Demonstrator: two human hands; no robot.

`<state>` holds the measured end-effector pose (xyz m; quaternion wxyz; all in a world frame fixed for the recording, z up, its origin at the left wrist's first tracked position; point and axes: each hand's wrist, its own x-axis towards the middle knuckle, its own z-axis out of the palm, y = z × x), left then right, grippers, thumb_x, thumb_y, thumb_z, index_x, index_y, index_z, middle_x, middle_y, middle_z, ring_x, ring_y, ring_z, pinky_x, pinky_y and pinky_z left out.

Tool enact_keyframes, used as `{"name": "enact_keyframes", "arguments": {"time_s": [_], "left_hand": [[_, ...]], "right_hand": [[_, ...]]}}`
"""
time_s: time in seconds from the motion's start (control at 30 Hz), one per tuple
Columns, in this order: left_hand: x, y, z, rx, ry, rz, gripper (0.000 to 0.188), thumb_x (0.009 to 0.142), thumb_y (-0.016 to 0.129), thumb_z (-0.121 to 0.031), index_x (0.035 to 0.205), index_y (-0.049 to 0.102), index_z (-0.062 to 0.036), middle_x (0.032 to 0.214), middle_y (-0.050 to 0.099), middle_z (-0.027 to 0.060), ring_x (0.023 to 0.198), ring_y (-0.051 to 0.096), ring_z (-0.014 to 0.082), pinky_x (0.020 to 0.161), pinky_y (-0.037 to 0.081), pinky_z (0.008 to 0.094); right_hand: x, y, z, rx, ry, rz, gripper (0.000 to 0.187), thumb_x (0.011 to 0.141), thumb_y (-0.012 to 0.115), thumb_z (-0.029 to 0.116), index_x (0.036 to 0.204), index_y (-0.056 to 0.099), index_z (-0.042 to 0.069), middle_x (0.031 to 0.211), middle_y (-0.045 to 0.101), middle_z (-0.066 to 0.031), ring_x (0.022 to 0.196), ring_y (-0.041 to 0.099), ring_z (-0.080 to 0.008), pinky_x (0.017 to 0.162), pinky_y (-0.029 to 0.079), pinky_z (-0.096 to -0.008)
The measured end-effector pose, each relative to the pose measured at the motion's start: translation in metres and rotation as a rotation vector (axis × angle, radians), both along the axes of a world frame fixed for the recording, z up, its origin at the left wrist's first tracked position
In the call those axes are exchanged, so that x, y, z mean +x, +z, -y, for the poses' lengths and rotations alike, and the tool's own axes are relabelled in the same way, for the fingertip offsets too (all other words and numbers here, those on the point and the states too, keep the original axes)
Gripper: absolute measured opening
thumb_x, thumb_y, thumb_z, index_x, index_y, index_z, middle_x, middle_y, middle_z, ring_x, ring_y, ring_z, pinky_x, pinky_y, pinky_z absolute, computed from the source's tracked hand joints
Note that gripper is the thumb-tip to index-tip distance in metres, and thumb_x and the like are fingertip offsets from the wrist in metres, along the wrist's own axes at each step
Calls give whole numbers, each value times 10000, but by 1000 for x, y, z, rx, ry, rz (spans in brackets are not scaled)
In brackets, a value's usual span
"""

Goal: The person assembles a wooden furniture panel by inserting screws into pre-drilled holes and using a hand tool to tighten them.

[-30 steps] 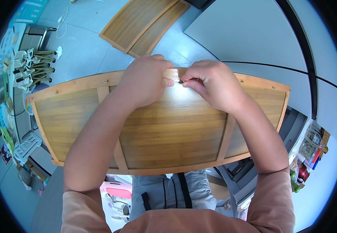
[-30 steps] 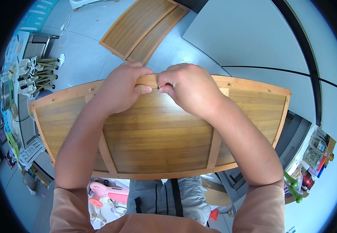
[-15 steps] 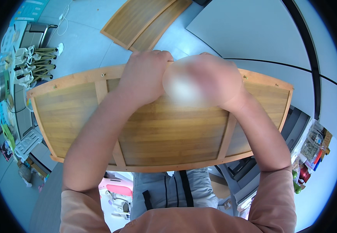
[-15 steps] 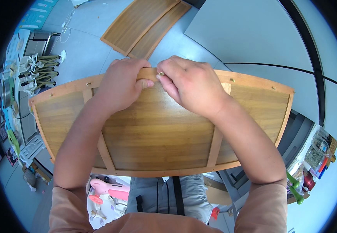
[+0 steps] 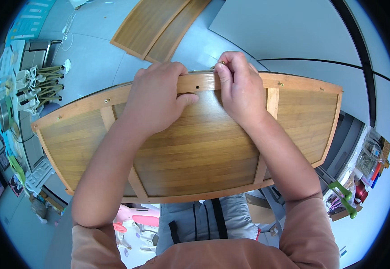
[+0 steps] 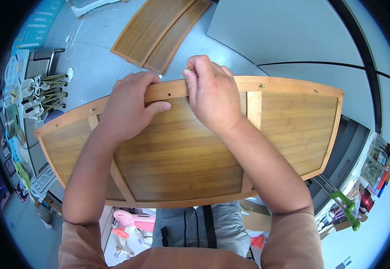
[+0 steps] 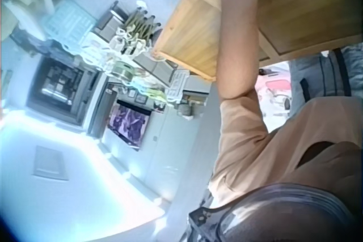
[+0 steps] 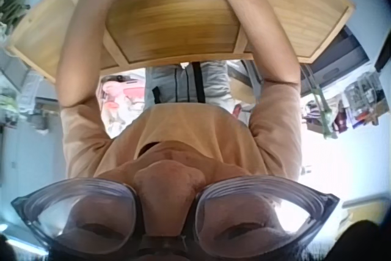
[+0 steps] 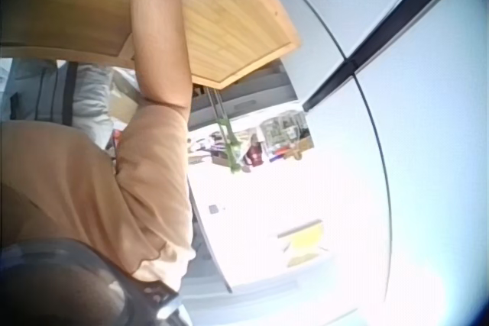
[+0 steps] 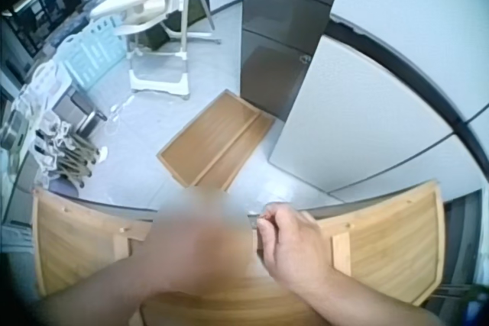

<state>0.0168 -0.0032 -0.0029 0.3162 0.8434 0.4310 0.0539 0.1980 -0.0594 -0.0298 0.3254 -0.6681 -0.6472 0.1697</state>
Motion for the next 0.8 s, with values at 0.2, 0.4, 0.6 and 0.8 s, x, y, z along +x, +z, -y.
{"name": "enact_keyframes", "arguments": {"time_s": [0.2,0.4,0.6,0.8], "left_hand": [[0,4,-7,-137,40,-35,376,730,784,-155,1034,627,2,972,659,168,927,611,343,845,475,404],[-3,3,-4,-99,11,17,373,729,779,-139,1035,629,13,970,660,174,915,610,355,819,482,411],[-5,4,-3,-103,-17,12,364,752,766,-158,1054,635,-3,969,666,158,936,605,343,848,474,409],[-9,3,3,-42,-84,-55,411,772,755,-215,1121,625,-40,1022,653,139,995,583,321,885,449,415]], "right_hand": [[-10,-7,-7,9,-54,-3,164,908,610,124,990,481,64,816,651,-84,744,636,-293,753,494,-414],[-19,-9,-10,28,-87,65,189,901,623,147,983,477,60,736,642,-107,634,620,-322,634,510,-433],[-23,-4,-9,4,-98,77,197,899,625,160,954,468,55,731,642,-138,637,628,-342,601,506,-439],[-17,-3,-7,-6,-77,76,180,909,611,156,956,472,53,676,627,-142,612,624,-349,567,503,-443]]}}
